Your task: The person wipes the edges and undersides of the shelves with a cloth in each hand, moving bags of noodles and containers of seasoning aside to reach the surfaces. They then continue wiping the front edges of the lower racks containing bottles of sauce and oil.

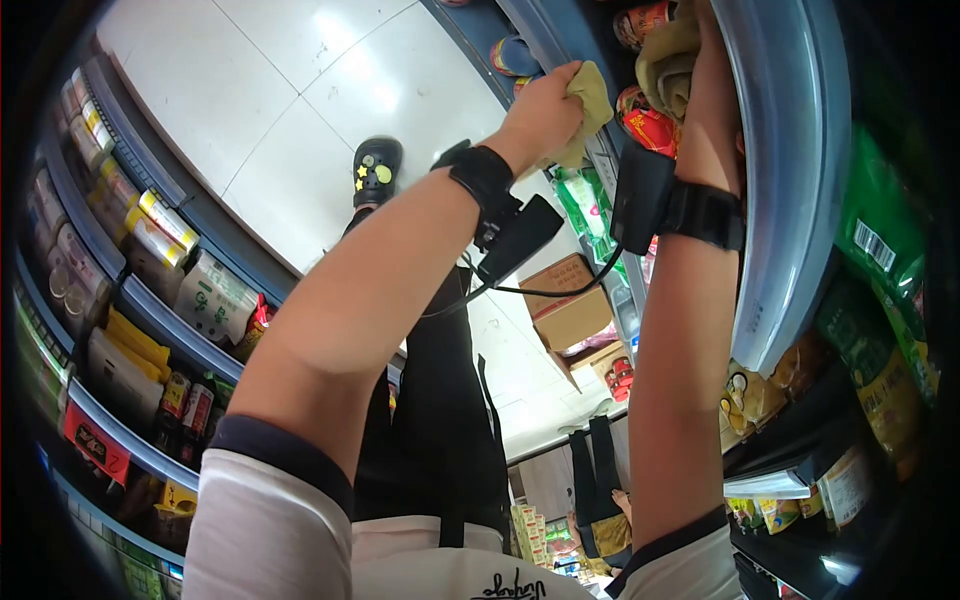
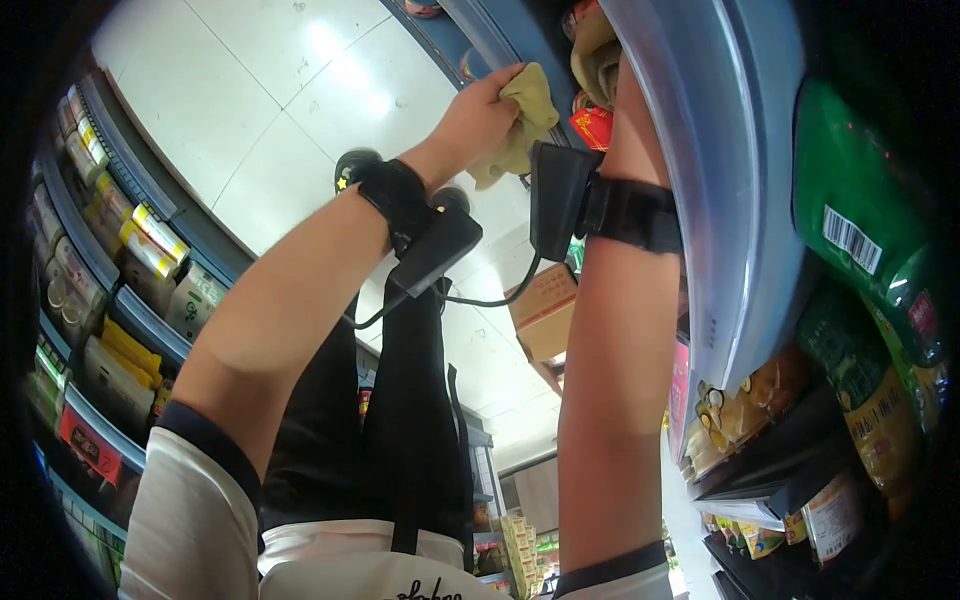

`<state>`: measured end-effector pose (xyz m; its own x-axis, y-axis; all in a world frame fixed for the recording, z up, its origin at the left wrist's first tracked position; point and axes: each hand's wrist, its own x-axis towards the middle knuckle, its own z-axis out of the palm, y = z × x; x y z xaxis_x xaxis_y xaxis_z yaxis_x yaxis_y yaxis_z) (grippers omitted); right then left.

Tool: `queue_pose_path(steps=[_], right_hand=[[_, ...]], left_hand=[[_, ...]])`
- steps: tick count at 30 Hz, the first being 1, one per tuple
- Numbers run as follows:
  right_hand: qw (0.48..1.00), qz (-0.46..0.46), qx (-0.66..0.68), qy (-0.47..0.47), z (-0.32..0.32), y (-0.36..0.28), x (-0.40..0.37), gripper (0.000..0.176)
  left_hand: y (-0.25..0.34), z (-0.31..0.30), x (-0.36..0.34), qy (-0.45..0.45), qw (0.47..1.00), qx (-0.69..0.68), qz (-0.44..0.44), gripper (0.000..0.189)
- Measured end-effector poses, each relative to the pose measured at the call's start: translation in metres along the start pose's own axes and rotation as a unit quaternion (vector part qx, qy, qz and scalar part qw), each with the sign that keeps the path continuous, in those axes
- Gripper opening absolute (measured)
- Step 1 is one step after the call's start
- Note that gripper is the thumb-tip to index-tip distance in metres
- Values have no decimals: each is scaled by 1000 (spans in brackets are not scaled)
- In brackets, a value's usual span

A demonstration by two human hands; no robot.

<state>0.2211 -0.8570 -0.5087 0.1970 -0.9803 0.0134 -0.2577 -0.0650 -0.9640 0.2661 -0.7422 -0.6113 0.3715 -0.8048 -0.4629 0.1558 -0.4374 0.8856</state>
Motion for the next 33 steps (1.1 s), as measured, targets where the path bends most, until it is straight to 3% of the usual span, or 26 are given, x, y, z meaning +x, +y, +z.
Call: queue_pose_path(steps=[5,11,13,14,15,17,18,19,20,22,24,26,27,32,33], right_hand=[[1000,8,-5,2,-11,-2,-14,44],[999,33,-25,8,-25,0,-25,46],[995,27,-96,4,-42,3,-61,47],[983,-50,-177,7,-48,3,-82,46],[981,21,-178,-72,-58,-8,-103,46],[952,-93,-237,-172,-64,-50,-140,45],[932,-189,-263,-160,-64,-73,-153,37],[871,-330,-325,-163,-72,-91,-160,25],[814,-430,-357,-158,-80,-107,-164,27],[763,-496,-389,-143,-82,-130,-148,22],[767,-465,-417,-146,-68,-130,-110,17],[754,-426,-462,-192,-58,-117,-75,18],[730,-448,-468,-218,-61,-114,-72,20],[786,-344,-479,-183,-111,-114,-106,27],[794,-323,-482,-183,-128,-111,-115,32]], left_hand=[[-4,-24,2,-58,998,-4,-23,45],[-23,-55,0,-88,987,-102,-90,44],[-8,-68,-12,-83,980,-153,-100,44],[3,-75,-21,-78,970,-201,-115,43],[10,-81,-25,-79,965,-228,-102,44],[51,-90,-46,-61,969,-226,-78,45],[70,-94,-56,-43,971,-226,-65,47],[87,-97,-61,-36,977,-210,-10,47],[106,-97,-64,-35,977,-210,1,47],[145,-90,-68,64,973,-196,104,43],[171,-82,-56,90,965,-191,157,41],[184,-72,-43,166,917,19,363,43],[183,-65,-39,206,893,26,399,44],[183,-78,-67,109,926,126,338,41],[175,-80,-71,31,931,161,326,43]])
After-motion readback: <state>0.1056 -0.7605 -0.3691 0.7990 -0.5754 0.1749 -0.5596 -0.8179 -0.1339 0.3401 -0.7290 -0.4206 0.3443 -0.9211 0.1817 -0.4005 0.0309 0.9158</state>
